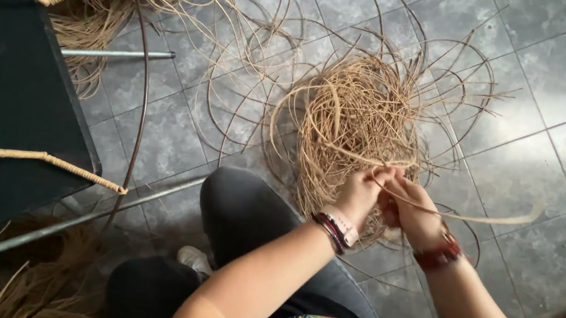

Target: Weaving natural fibers around a metal frame to create a furniture piece

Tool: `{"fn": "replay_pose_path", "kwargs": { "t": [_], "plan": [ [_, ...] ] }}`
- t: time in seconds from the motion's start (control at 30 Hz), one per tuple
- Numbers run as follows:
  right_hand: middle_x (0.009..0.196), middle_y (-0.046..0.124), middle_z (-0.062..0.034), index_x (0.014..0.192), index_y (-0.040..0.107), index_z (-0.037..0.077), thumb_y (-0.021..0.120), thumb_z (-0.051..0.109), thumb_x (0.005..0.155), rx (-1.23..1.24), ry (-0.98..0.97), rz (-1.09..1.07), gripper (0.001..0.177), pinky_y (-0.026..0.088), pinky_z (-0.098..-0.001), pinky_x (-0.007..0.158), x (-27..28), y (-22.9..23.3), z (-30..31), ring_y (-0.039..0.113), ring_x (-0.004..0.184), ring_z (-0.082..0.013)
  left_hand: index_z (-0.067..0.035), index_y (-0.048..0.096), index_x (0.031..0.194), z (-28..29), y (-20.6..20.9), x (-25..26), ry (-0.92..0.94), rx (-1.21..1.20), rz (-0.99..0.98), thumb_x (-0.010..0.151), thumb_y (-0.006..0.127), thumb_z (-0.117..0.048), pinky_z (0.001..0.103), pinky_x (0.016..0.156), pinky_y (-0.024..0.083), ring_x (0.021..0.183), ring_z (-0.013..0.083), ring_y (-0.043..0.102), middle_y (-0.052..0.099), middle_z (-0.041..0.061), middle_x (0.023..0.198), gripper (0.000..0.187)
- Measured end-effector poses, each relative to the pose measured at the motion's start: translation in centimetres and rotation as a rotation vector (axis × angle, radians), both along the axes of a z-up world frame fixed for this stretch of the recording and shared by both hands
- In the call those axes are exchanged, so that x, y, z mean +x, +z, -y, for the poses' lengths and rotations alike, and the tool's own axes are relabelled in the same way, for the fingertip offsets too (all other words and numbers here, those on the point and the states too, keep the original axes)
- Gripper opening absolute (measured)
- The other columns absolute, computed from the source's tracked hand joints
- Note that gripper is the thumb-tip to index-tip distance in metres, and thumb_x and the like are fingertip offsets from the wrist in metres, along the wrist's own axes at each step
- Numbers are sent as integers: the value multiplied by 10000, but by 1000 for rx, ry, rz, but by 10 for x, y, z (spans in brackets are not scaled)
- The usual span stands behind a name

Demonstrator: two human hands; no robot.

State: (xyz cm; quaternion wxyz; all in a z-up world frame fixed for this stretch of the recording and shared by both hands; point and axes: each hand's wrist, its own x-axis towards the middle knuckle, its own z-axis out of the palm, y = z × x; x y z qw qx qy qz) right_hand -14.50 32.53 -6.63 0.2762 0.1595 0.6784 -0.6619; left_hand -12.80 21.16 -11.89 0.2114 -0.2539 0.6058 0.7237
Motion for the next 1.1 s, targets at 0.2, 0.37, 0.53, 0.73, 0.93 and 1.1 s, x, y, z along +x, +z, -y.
{"fn": "replay_pose_path", "kwargs": {
  "t": [0.2, 0.37, 0.53, 0.73, 0.93, 1.1],
  "plan": [
    [495, 554, -105, 792, 679, 10, 549, 175, 1013, 225, 382, 14, 305, 354, -287, 272, 25, 6, -32, 516, 356, -173, -125, 707, 1009, 46, 39, -52, 375, 332, 164, 1052, 607, -291, 231, 624, 542, 751, 137, 621, 668, 33, 868, 198],
    [495, 492, -135, 951, 669, -68, 472, 136, 1048, 20, 185, 55, 300, 304, -258, 300, 29, 35, -33, 442, 347, -179, -175, 702, 983, 16, 40, -48, 269, 241, 118, 935, 714, -380, 260, 651, 519, 777, 135, 608, 640, 2, 912, 211],
    [647, 352, -13, 1044, 613, 57, 528, 270, 1090, -175, -182, 208, 234, 195, -189, 363, 10, -9, -3, 278, 436, -64, -129, 749, 1162, 10, 82, -18, -45, -38, 82, 966, 609, -525, 427, 957, 501, 1140, 340, 668, 738, 144, 1128, 463],
    [462, 488, -84, 818, 665, -13, 539, 186, 1041, 134, 340, 105, 324, 346, -235, 297, 38, 27, -18, 468, 336, -144, -108, 613, 1013, 45, 54, -54, 421, 697, 278, 1106, 453, -238, 216, 569, 563, 708, 144, 729, 766, 88, 954, 227],
    [500, 468, -74, 800, 647, -30, 483, 193, 1050, 128, 285, 188, 372, 361, -199, 285, 27, 38, -17, 450, 356, -88, -169, 594, 975, 22, 46, -39, 294, 506, 194, 1122, 396, -245, 125, 414, 356, 458, -15, 437, 692, -17, 758, 258],
    [597, 310, 35, 914, 540, 57, 443, 252, 1112, -106, 29, 141, 294, 257, -195, 282, 0, 12, 11, 292, 396, -37, -193, 818, 989, 33, 80, -36, -284, -164, 62, 955, 475, -707, 358, 812, 566, 843, 268, 734, 782, 90, 942, 619]
  ]
}}
